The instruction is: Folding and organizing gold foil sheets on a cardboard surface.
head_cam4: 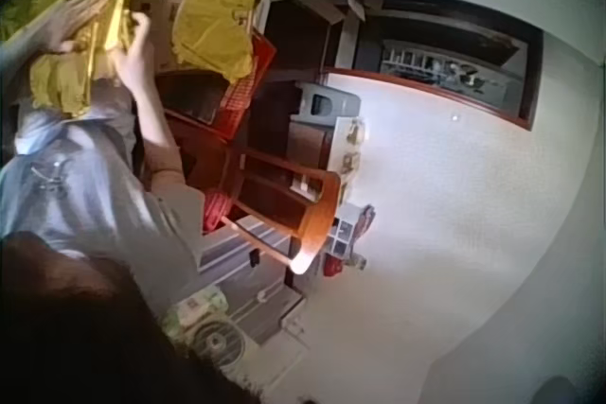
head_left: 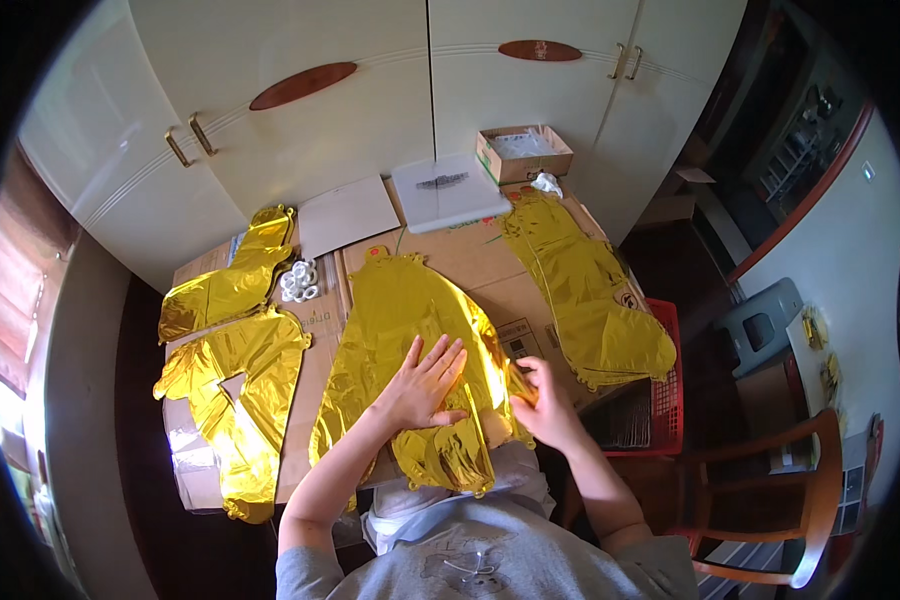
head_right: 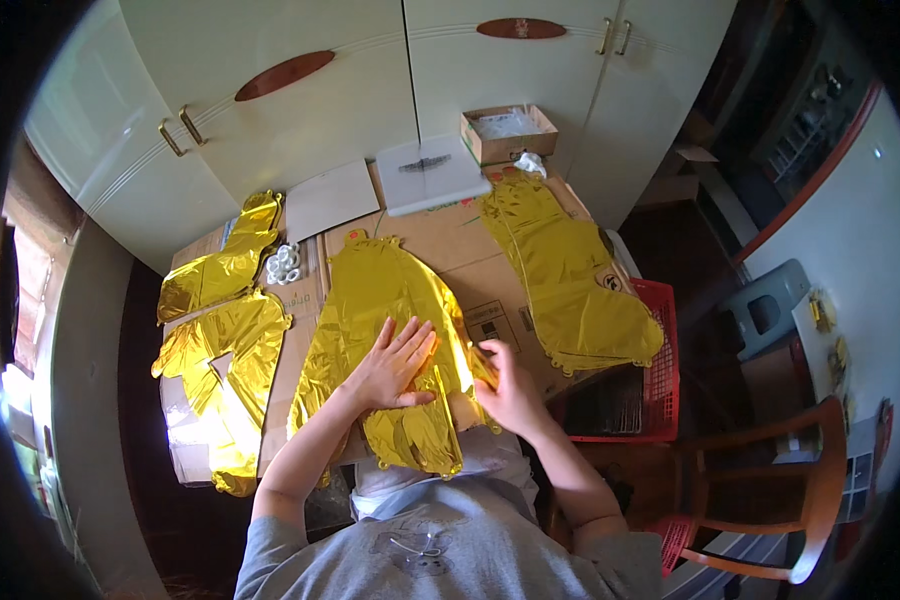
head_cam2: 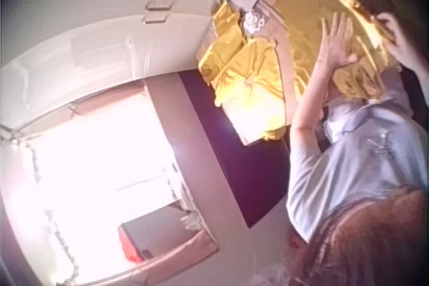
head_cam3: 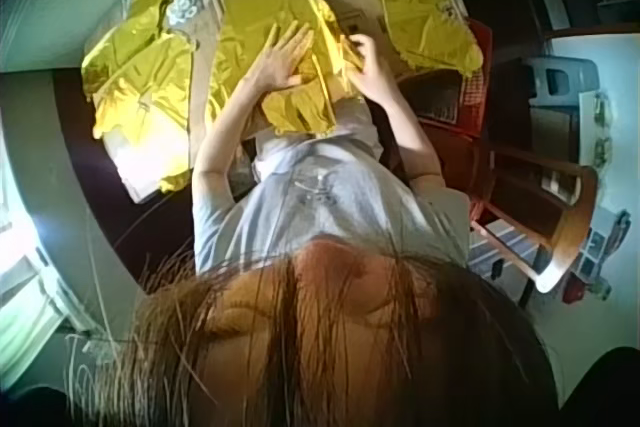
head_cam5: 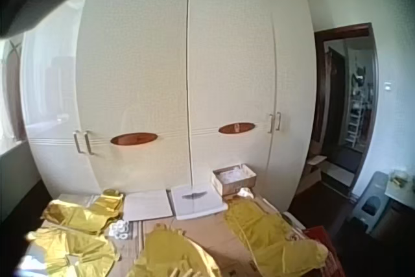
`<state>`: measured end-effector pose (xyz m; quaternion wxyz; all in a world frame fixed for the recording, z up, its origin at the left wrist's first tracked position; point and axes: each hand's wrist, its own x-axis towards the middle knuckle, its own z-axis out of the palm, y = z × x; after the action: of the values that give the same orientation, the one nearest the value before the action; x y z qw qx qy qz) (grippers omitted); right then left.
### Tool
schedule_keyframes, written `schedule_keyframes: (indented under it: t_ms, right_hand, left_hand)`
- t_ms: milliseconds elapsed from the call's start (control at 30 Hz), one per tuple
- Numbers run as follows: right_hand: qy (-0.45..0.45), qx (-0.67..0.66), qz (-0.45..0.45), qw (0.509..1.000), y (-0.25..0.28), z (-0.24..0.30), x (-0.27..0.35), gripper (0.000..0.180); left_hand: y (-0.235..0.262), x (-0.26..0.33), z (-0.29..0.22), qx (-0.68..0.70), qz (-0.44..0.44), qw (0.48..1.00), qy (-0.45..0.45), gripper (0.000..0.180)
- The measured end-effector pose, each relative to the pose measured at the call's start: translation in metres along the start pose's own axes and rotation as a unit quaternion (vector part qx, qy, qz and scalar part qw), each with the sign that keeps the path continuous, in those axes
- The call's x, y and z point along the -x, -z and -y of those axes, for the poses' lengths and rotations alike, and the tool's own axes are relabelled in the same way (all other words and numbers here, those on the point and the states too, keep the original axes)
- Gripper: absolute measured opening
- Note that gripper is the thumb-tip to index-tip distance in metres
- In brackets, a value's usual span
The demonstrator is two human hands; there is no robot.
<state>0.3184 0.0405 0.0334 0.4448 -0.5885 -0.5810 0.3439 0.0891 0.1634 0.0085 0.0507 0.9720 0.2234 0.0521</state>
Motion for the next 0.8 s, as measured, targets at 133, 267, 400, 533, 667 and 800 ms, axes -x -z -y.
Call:
schedule_keyframes:
  t_ms: [133, 267, 400, 533, 667, 800]
  right_hand:
    - [0.183, 0.164, -0.076, 0.966, -0.037, 0.030, 0.007, 0.052]
    - [0.200, 0.210, -0.013, 0.957, -0.075, 0.030, 0.009, 0.051]
    - [0.216, 0.179, -0.002, 0.960, -0.095, 0.027, 0.005, 0.053]
    - [0.135, 0.095, 0.090, 0.982, -0.079, 0.025, -0.006, 0.043]
    - [0.232, 0.187, -0.026, 0.954, -0.045, -0.014, -0.050, 0.030]
    - [0.210, 0.260, 0.001, 0.943, -0.037, -0.036, -0.070, 0.050]
  left_hand:
    - [0.013, 0.001, -0.002, 0.051, -0.116, 0.991, 0.041, 0.068]
    - [0.023, -0.003, -0.006, 0.228, -0.208, 0.930, 0.198, 0.037]
    - [0.018, 0.002, 0.008, 0.322, -0.132, 0.895, 0.279, 0.036]
    - [0.015, 0.006, 0.017, 0.347, -0.116, 0.886, 0.284, 0.033]
    - [0.015, 0.005, 0.020, 0.281, -0.106, 0.916, 0.267, 0.034]
    - [0.014, 0.005, 0.021, 0.260, -0.100, 0.923, 0.264, 0.035]
